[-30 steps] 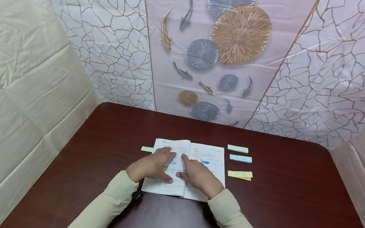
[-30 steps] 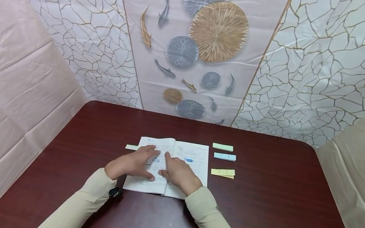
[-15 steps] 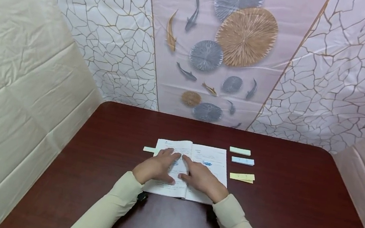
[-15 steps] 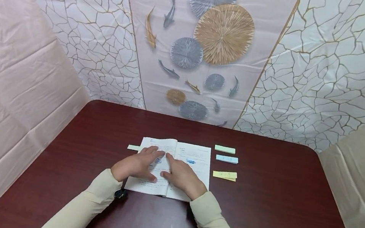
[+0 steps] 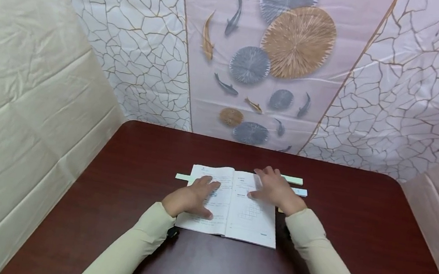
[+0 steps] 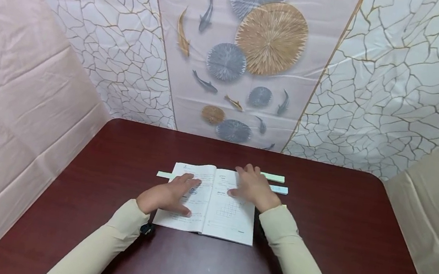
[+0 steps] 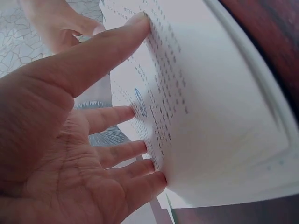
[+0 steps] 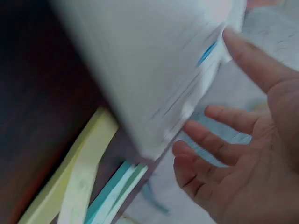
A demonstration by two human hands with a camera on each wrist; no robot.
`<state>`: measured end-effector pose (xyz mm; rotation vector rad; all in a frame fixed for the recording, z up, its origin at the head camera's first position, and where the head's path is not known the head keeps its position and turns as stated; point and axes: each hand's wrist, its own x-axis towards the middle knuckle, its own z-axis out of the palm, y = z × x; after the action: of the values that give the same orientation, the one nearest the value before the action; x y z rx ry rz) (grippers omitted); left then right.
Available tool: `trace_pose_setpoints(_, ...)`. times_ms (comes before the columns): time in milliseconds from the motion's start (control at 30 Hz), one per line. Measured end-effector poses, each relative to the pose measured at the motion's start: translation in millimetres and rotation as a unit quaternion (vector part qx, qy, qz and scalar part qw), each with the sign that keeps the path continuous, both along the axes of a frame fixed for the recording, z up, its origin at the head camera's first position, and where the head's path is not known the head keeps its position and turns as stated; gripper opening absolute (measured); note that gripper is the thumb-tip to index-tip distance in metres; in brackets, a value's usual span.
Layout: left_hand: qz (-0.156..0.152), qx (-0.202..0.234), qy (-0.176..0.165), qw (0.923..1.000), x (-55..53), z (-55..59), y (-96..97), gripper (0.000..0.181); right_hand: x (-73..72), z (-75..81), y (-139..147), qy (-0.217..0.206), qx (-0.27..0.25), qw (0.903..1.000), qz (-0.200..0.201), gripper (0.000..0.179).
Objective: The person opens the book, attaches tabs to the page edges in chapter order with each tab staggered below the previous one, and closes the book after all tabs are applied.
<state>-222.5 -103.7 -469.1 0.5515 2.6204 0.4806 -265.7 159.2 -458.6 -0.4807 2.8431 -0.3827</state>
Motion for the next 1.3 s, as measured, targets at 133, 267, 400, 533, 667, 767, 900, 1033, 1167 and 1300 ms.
trace_pose_setpoints(133, 0.000, 0.004, -0.007, 1.0000, -2.3, -0.9, 1.4, 0.096, -13.3, -3.6, 13, -0.011, 0.026, 0.9996, 0.010, 0.089)
trace_pose_setpoints(267, 0.001, 0.006, -0.009, 0.9999, -2.1, 0.2, 1.6, 0.096, -16.5, -4.9, 16, 0.001, 0.022, 0.9995, 0.023, 0.083)
trace_pose_setpoints(400, 0.003, 0.011, -0.013, 0.9998, -0.9, 2.2, 1.6, 0.096, -15.4, -6.7, 15, 0.012, 0.017, 0.9995, 0.022, 0.079)
trace_pose_setpoints(533, 0.001, 0.009, -0.013, 0.9999, -1.0, 2.2, 2.1, 0.097, -12.3, -8.8, 14, 0.015, 0.011, 0.9997, 0.014, 0.076)
trace_pose_setpoints(667, 0.000, 0.008, -0.012, 0.9999, -1.2, 2.1, 2.3, 0.097, -9.6, -10.3, 14, 0.026, 0.011, 0.9995, 0.014, 0.073)
trace_pose_setpoints(767, -0.002, 0.010, -0.010, 0.9999, -1.2, 2.1, 1.6, 0.096, -8.7, -11.1, 12, 0.040, 0.019, 0.9989, 0.013, 0.071)
trace_pose_setpoints(900, -0.007, 0.017, -0.007, 0.9998, -0.4, 1.7, -0.1, 0.096, -5.4, -9.8, 11, 0.065, 0.027, 0.9974, 0.013, 0.068)
trace_pose_setpoints(1033, -0.009, 0.040, -0.012, 0.9991, 0.1, 1.3, -1.3, 0.095, -0.1, -3.8, 13, 0.082, -0.011, 0.9964, -0.017, 0.057)
trace_pose_setpoints(1167, -0.016, 0.067, -0.011, 0.9976, -2.2, -5.2, -4.5, 0.094, 7.5, 8.0, 21, 0.052, -0.168, 0.9813, -0.079, 0.044)
trace_pose_setpoints(1300, -0.032, 0.101, 0.003, 0.9943, -5.9, -10.2, -11.3, 0.086, 20.5, 18.4, 22, -0.009, -0.325, 0.9410, -0.094, 0.052)
